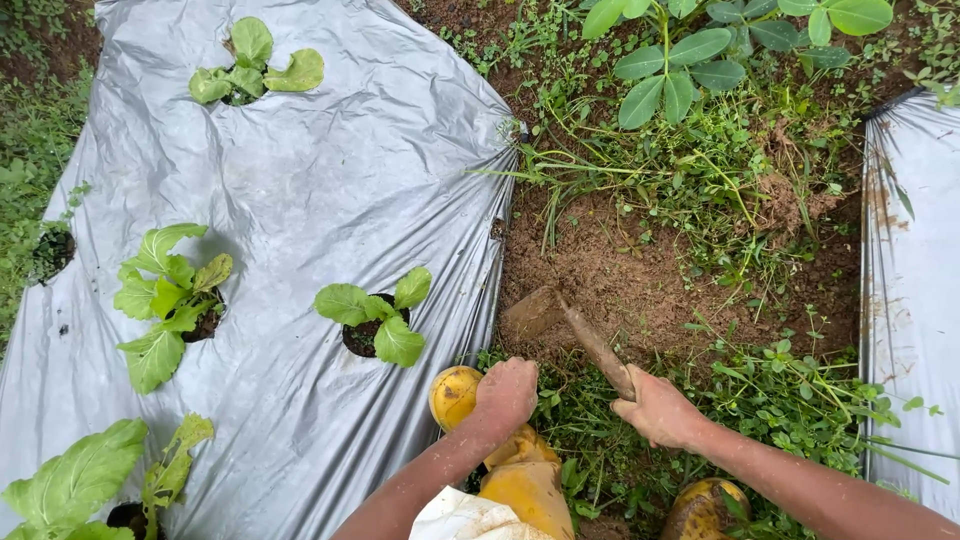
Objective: The person uses a hoe to remove weeds from the soil between rows of crops covered with plastic mulch. They repeatedly strike the ground to loosen the soil and pull out the weeds by hand.
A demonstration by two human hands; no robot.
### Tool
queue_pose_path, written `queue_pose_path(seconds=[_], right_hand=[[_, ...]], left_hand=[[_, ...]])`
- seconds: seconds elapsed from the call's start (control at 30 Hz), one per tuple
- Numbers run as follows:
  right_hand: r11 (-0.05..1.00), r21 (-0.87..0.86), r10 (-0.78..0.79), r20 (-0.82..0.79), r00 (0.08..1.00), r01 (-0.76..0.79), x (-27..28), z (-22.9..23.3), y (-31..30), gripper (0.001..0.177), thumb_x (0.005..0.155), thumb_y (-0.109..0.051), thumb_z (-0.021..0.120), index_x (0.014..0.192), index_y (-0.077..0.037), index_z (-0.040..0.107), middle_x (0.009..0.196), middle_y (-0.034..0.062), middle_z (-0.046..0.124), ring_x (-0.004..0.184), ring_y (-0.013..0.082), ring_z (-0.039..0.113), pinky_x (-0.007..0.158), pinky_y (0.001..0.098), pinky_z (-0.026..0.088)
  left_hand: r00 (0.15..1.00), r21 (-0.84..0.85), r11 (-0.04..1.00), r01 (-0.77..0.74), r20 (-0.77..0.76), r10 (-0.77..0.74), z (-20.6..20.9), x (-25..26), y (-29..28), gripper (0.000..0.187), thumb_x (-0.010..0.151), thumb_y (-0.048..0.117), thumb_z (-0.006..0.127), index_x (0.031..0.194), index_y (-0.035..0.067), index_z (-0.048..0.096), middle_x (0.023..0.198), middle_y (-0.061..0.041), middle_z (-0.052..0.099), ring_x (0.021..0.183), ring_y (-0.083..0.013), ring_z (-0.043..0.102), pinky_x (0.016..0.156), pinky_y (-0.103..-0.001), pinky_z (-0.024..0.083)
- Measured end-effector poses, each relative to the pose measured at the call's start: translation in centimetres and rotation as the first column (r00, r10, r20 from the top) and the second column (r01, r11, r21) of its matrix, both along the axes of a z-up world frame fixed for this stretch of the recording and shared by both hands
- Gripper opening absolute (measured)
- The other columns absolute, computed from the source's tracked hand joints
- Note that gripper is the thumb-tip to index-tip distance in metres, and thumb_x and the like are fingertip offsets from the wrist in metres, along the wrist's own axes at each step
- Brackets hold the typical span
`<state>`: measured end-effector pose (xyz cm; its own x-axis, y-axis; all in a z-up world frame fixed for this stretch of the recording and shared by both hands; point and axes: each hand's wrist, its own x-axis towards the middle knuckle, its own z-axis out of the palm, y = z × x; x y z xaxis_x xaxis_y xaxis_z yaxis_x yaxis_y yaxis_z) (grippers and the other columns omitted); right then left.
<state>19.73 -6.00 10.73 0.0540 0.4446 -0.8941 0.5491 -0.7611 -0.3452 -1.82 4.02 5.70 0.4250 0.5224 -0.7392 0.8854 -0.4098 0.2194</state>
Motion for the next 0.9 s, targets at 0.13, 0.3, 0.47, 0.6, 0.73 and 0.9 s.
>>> queue_pose_path(seconds=[0.13, 0.3, 0.47, 0.6, 0.73, 0.9], right_hand=[[0.997, 0.044, -0.062, 0.057, 0.996, 0.060, -0.5, 1.7, 1.1, 0.070, 0.101, -0.033, 0.059, 0.159, -0.016, 0.025, 0.145, 0.0124, 0.059, 0.045, 0.0121, 0.057, 0.058, 0.0352, 0.065], [0.999, -0.018, 0.048, -0.059, 0.997, -0.049, 0.8, -0.1, 0.0, 0.054, 0.104, -0.019, 0.059, 0.153, -0.021, 0.036, 0.087, 0.0055, 0.066, 0.046, 0.0088, 0.051, 0.036, 0.0217, 0.049], [0.982, -0.036, 0.184, -0.001, 0.983, -0.184, 4.5, -2.0, -2.9, 0.049, 0.104, -0.021, 0.060, 0.148, -0.019, 0.040, 0.084, 0.0026, 0.064, 0.051, 0.0082, 0.052, 0.039, 0.0209, 0.047], [0.970, -0.047, 0.242, 0.069, 0.968, -0.239, 7.0, -1.6, -4.5, 0.031, 0.103, -0.023, 0.064, 0.131, -0.019, 0.053, 0.076, -0.0012, 0.060, 0.056, 0.0084, 0.047, 0.047, 0.0234, 0.040], [0.974, -0.112, 0.209, 0.102, 0.973, -0.198, 9.4, -2.6, -6.7, 0.034, 0.104, -0.024, 0.064, 0.136, -0.021, 0.052, 0.082, -0.0030, 0.059, 0.061, 0.0066, 0.049, 0.051, 0.0193, 0.047], [0.989, -0.018, 0.149, 0.135, 0.980, -0.148, 9.6, -2.2, -10.0, 0.034, 0.101, -0.029, 0.064, 0.133, -0.028, 0.054, 0.078, -0.0020, 0.066, 0.057, 0.0075, 0.057, 0.050, 0.0232, 0.054]], left_hand=[[1.000, -0.006, 1.000, -0.014, -0.016, 0.014, 0.9, 0.7, 0.0, 0.023, 0.101, 0.009, 0.055, 0.123, 0.011, 0.062, 0.118, -0.013, 0.063, 0.114, -0.0300, 0.061, 0.100, -0.040, 0.053], [0.997, 0.018, 0.999, -0.050, -0.060, 0.051, 1.9, 1.6, 0.1, 0.020, 0.095, 0.003, 0.062, 0.108, 0.007, 0.077, 0.098, -0.011, 0.075, 0.096, -0.0253, 0.076, 0.079, -0.036, 0.065], [0.993, 0.024, 0.993, -0.113, 0.047, 0.112, -0.9, 1.9, -2.1, 0.018, 0.093, 0.003, 0.061, 0.100, 0.004, 0.078, 0.091, -0.016, 0.075, 0.087, -0.0306, 0.076, 0.075, -0.040, 0.065], [0.949, -0.104, 0.961, -0.255, 0.165, 0.270, 0.1, 2.7, -3.2, 0.029, 0.094, 0.012, 0.070, 0.121, 0.018, 0.077, 0.099, -0.016, 0.075, 0.093, -0.0289, 0.074, 0.083, -0.039, 0.064], [0.954, -0.143, 0.972, -0.187, 0.208, 0.215, -2.9, 4.1, -3.6, 0.030, 0.100, 0.017, 0.059, 0.124, 0.019, 0.076, 0.105, -0.019, 0.070, 0.092, -0.0354, 0.073, 0.089, -0.044, 0.062], [0.965, -0.163, 0.987, -0.003, 0.260, 0.046, -5.8, 5.1, -4.6, 0.032, 0.100, 0.017, 0.058, 0.126, 0.019, 0.076, 0.090, -0.010, 0.075, 0.067, -0.0214, 0.067, 0.064, -0.034, 0.061]])
